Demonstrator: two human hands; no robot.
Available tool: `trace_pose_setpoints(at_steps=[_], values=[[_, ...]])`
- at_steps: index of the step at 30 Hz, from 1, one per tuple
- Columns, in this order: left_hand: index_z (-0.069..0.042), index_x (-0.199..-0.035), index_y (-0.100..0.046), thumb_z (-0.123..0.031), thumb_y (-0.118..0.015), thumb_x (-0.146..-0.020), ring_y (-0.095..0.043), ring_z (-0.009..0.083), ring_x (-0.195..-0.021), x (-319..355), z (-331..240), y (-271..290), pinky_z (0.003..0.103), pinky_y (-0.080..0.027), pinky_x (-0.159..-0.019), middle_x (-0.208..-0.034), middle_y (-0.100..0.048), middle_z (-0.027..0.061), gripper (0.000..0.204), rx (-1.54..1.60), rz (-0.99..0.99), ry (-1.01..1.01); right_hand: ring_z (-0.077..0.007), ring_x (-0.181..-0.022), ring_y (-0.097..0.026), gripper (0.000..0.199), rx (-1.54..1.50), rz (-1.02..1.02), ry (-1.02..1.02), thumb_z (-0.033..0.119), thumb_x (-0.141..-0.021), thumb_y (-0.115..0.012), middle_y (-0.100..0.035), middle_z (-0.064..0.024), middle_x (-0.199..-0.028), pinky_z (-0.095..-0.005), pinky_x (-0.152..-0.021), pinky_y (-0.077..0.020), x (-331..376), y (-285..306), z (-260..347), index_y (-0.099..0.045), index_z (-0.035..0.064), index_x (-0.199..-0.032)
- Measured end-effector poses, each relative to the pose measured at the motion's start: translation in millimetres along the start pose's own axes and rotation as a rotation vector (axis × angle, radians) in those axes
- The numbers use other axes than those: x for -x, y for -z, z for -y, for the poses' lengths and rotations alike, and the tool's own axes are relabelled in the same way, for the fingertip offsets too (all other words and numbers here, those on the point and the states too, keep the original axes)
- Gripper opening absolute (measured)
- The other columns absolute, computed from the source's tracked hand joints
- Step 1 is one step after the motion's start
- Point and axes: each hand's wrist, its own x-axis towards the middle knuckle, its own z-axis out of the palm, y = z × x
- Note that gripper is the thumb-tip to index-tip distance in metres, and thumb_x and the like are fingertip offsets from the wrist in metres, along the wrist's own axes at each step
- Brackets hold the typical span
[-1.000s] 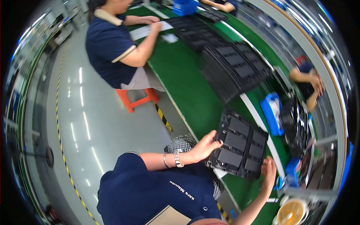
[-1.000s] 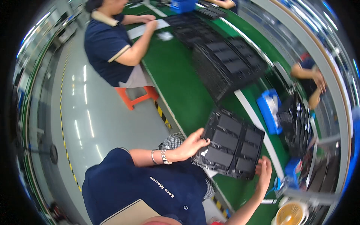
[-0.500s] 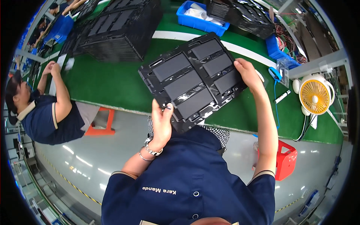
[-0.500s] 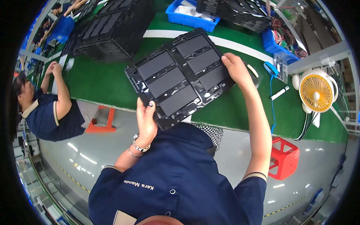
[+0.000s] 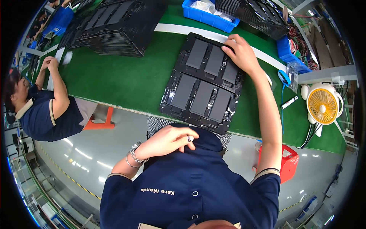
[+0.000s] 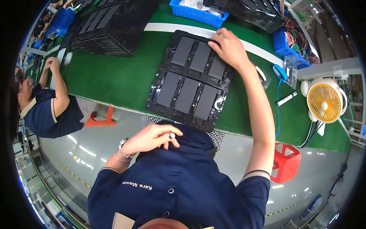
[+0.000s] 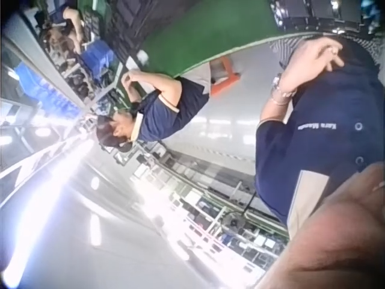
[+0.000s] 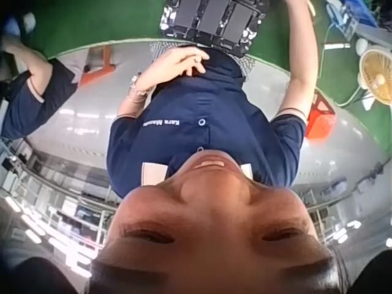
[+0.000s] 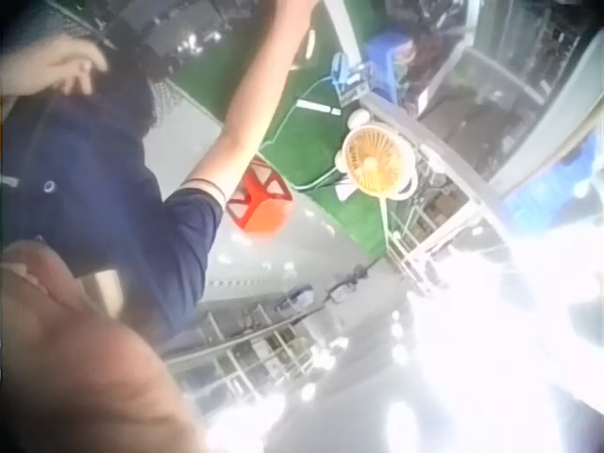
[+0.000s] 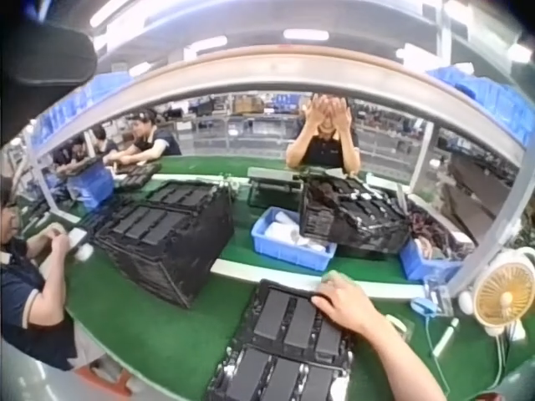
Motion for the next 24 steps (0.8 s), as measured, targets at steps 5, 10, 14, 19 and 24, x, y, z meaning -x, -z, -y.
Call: trace_pose_setpoints(at_steps=[5, 10, 14, 19, 24], values=[[-0.002, -0.123, -0.055, -0.012, -0.057, -0.091, -0.058, 0.0290, -0.114, -11.5, -1.3, 42.4, 0.039, -0.045, -0.097, -0.117, -0.063, 0.0145, 0.033, -0.395, -0.692, -0.512, -0.0341, -0.098, -0.058, 0.019, 0.088, -0.241, 0.049, 0.013, -0.086, -0.063, -0.060, -0.0148, -0.101, -0.0420, -0.084, -0.0465, 40.5, 41.4, -12.1, -0.061, 0.0022, -0.101], [-0.003, -0.131, -0.050, -0.016, -0.063, -0.085, -0.028, 0.0364, -0.140, -43.3, -1.0, 64.5, 0.044, -0.027, -0.112, -0.146, -0.036, 0.0186, 0.050, -0.745, -0.881, -0.446, -0.0353, -0.094, -0.056, 0.025, 0.484, -0.038, -0.201, 0.014, -0.085, -0.064, -0.056, -0.0161, -0.097, -0.0434, -0.079, -0.0482, 112.3, 40.1, -44.7, -0.052, 0.0002, -0.102], [-0.002, -0.132, -0.049, -0.019, -0.064, -0.085, -0.023, 0.0398, -0.140, -56.0, 0.1, 48.5, 0.046, -0.026, -0.112, -0.149, -0.029, 0.0215, 0.052, -0.775, -0.899, -0.445, -0.0413, -0.092, -0.053, 0.014, 0.216, -0.067, -0.316, 0.010, -0.090, -0.056, -0.054, -0.0205, -0.093, -0.0481, -0.078, -0.0430, 129.8, 25.6, -54.1, -0.049, -0.0012, -0.095], [-0.003, -0.133, -0.049, -0.021, -0.066, -0.084, -0.023, 0.0382, -0.141, -56.0, 3.1, 35.2, 0.046, -0.027, -0.112, -0.151, -0.027, 0.0193, 0.055, -0.729, -0.937, -0.430, -0.0246, -0.059, -0.055, 0.022, -0.104, -0.166, -0.427, 0.003, -0.092, -0.049, -0.062, -0.0133, -0.083, -0.0370, -0.056, -0.0443, 124.6, 27.6, -66.4, -0.050, 0.0000, -0.114], [-0.002, -0.132, -0.049, -0.021, -0.066, -0.084, -0.020, 0.0390, -0.142, -53.9, 3.1, 28.5, 0.046, -0.026, -0.112, -0.152, -0.025, 0.0198, 0.055, -0.689, -0.910, -0.409, -0.0054, -0.055, -0.045, 0.026, -0.455, -0.185, -0.406, 0.005, -0.097, -0.044, -0.057, -0.0024, -0.078, -0.0208, -0.049, -0.0361, 90.2, 49.6, -34.0, -0.051, 0.0014, -0.122]])
